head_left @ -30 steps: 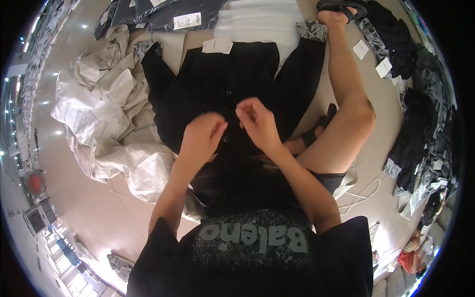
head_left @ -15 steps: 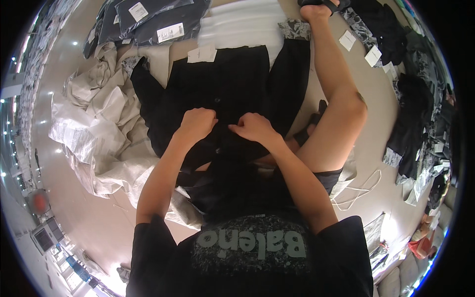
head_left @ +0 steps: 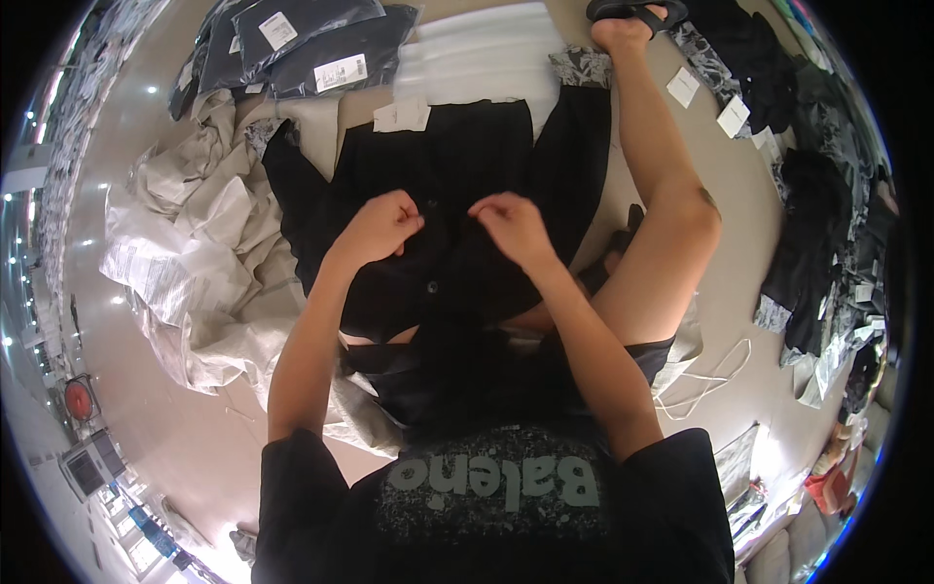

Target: The person sits on the floor and repeatedly folds black shirts, buttons them, and places them into clear plastic bags. The person handles the shirts one at a time, smoothing them out before folding and packaging them.

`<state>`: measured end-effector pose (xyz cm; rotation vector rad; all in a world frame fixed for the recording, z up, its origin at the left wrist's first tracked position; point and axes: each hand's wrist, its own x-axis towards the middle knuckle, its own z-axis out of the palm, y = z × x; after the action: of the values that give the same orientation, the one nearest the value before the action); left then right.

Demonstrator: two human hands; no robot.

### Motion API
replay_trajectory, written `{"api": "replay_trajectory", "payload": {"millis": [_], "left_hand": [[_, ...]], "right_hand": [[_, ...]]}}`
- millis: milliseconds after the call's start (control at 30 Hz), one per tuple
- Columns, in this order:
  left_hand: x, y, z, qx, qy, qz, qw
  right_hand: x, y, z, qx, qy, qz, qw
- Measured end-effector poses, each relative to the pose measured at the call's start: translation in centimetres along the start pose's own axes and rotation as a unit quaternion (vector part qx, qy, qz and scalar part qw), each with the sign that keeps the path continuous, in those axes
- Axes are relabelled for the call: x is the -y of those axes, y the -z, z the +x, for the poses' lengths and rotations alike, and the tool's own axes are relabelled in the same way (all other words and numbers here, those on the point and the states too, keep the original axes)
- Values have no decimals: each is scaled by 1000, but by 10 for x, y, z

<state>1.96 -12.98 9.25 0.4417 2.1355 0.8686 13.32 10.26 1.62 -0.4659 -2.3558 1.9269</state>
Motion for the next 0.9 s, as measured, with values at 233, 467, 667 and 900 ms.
{"api": "replay_trajectory", "payload": {"millis": [233,467,667,900], "left_hand": [[-15,-15,-11,-62,-68,109,990],[12,-57,-14,-97,-61,264,958],[14,-61,-13,-105,-72,281,951],[12,-67,-9,-100,-74,321,939]], "right_hand": [[11,4,11,68,-24,122,990],[9,-18,-16,214,-69,-212,951],[-3,-12,-21,104,-92,-81,987],[-17,-34,-19,157,-102,-195,963]]}}
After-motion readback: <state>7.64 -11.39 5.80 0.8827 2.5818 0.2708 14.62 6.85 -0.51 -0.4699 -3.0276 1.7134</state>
